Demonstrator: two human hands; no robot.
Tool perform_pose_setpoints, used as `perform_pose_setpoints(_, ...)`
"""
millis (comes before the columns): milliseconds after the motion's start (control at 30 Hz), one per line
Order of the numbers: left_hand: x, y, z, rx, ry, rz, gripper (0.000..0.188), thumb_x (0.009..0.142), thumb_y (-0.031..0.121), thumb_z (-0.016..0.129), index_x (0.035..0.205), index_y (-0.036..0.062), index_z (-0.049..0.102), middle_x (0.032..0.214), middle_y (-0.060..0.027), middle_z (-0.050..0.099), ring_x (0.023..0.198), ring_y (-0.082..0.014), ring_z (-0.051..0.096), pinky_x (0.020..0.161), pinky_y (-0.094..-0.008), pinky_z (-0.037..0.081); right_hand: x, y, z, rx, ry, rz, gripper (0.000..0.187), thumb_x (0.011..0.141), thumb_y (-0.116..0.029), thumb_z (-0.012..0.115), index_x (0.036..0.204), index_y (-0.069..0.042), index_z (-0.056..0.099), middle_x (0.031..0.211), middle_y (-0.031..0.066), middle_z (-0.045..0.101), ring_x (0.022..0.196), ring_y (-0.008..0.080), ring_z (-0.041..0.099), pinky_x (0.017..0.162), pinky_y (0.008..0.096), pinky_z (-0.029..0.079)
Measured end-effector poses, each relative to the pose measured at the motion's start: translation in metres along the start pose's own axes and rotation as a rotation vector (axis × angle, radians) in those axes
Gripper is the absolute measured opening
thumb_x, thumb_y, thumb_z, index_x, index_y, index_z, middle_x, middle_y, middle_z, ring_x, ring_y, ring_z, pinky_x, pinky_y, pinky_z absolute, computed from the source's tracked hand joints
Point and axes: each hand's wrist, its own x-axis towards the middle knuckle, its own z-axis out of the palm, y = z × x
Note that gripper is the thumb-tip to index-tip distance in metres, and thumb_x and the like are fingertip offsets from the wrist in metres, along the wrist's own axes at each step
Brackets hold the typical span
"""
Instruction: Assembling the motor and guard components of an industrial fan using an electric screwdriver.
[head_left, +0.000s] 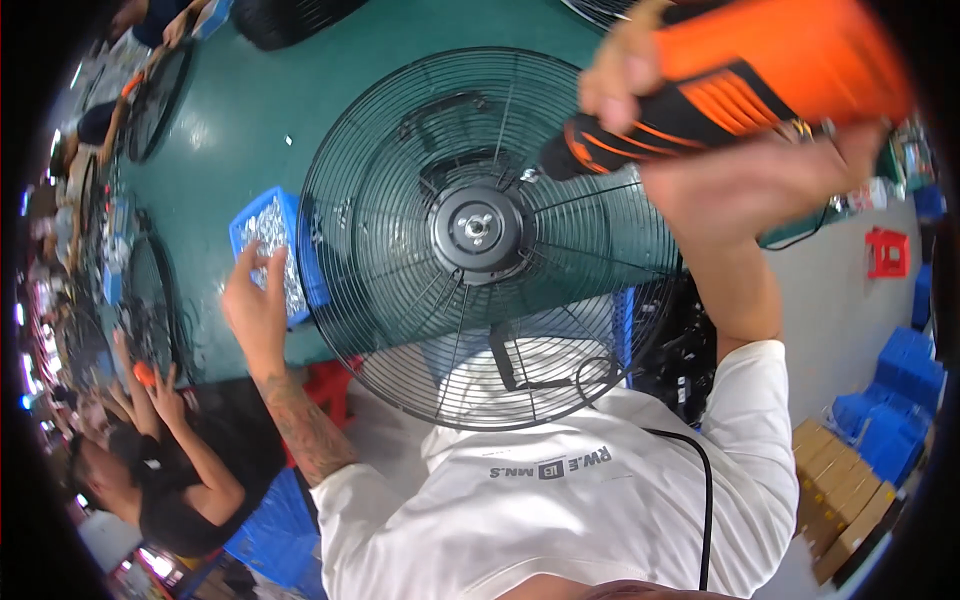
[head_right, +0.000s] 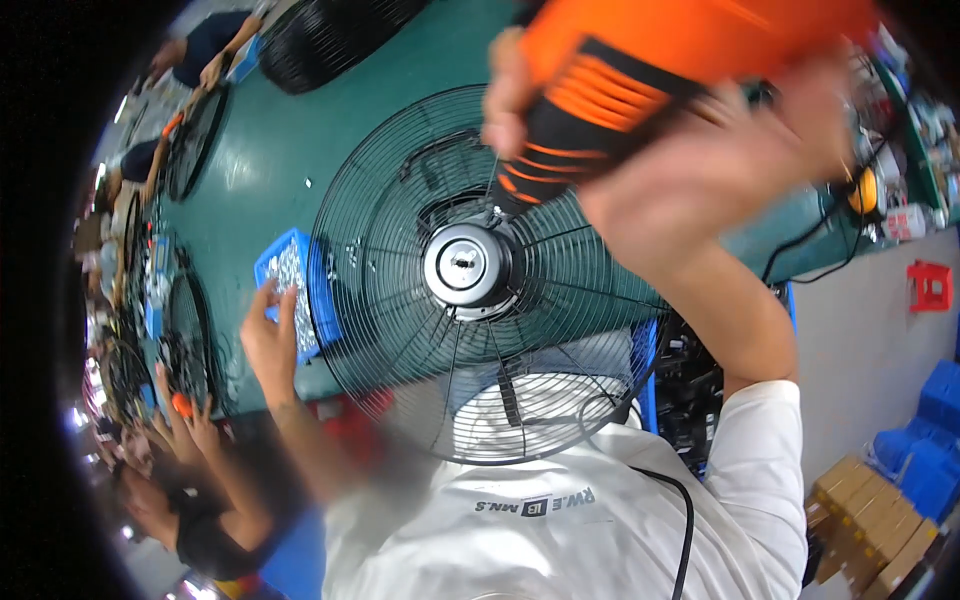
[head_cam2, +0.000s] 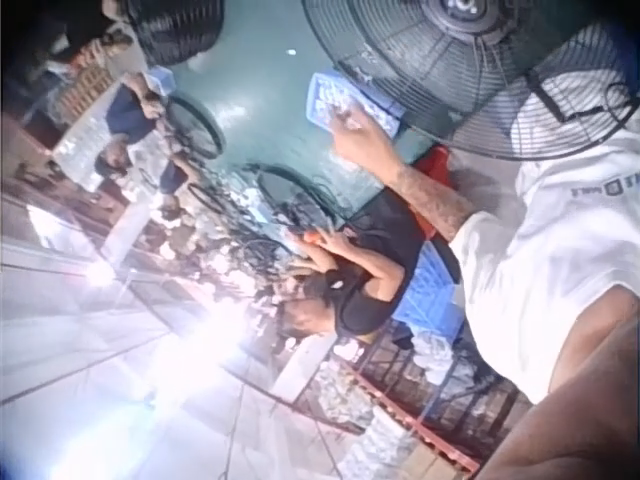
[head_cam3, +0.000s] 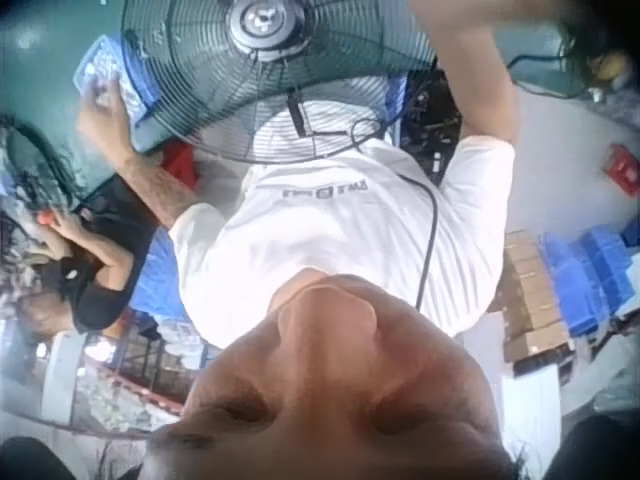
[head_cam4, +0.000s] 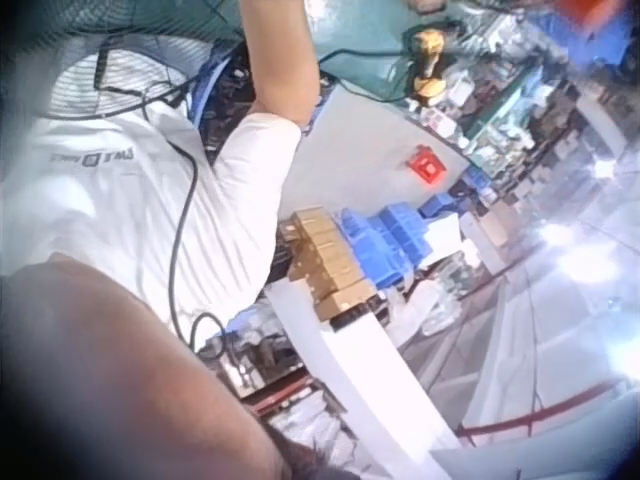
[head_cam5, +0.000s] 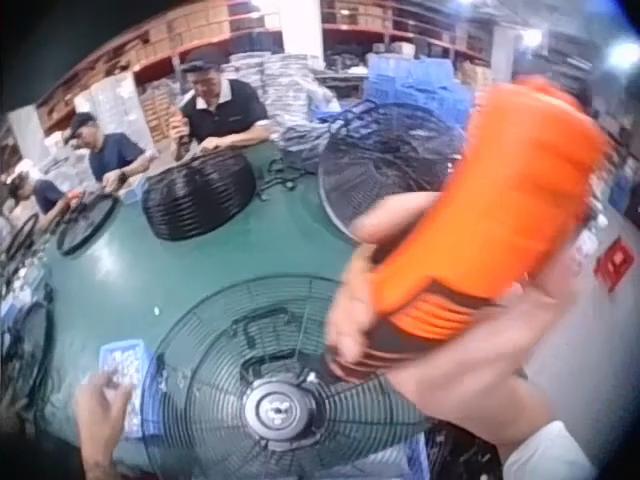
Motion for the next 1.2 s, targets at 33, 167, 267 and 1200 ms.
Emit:
perform_pose_setpoints(33, -0.007, -0.008, 0.005, -0.031, -0.088, -0.065, 0.033, 0.093, 0.020, 0.075, 0.119, -0.0005, 0.071, 0.083, -0.0064, 0.072, 0.064, -0.0107, 0.052, 0.062, -0.0297, 0.045, 0.005, -0.005, 0.014, 0.090, 0.243, 0.116, 0.106, 0.089, -0.088, 0.024, 0.119, 0.009, 0.054, 0.092, 0.0240, 0.067, 0.057, 0.0268, 0.065, 0.050, 0.0349, 0.055)
perform_pose_setpoints(167, -0.004, -0.005, 0.016, -0.220, -0.241, -0.111, 0.033, 0.094, 0.020, 0.073, 0.119, -0.0011, 0.071, 0.089, -0.0055, 0.073, 0.065, -0.0114, 0.052, 0.061, -0.0298, 0.044, 0.010, 0.012, -0.010, 0.287, 0.223, 0.147, 0.085, 0.096, -0.076, 0.036, 0.121, 0.003, 0.051, 0.093, 0.0204, 0.065, 0.064, 0.0252, 0.068, 0.053, 0.0361, 0.057)
perform_pose_setpoints(267, 0.002, -0.011, 0.023, -0.298, -0.207, -0.059, 0.030, 0.096, 0.016, 0.071, 0.121, -0.0007, 0.071, 0.086, -0.0014, 0.066, 0.068, -0.0071, 0.051, 0.059, -0.0243, 0.040, 0.000, 0.039, -0.021, -0.269, 0.128, 0.175, 0.076, 0.097, -0.075, 0.035, 0.101, -0.004, 0.061, 0.072, 0.0073, 0.061, 0.057, 0.0164, 0.060, 0.057, 0.0329, 0.049)
perform_pose_setpoints(1200, -0.017, -0.004, 0.048, -0.593, -0.121, -0.173, 0.021, 0.099, 0.009, 0.063, 0.115, -0.0034, 0.067, 0.070, 0.0044, 0.056, 0.063, -0.0041, 0.046, 0.055, -0.0246, 0.034, -0.024, 0.065, 0.008, -0.234, 0.011, 0.555, 0.120, 0.065, -0.106, 0.028, 0.108, 0.002, 0.056, 0.070, 0.0088, 0.057, 0.058, 0.0205, 0.057, 0.055, 0.0321, 0.049)
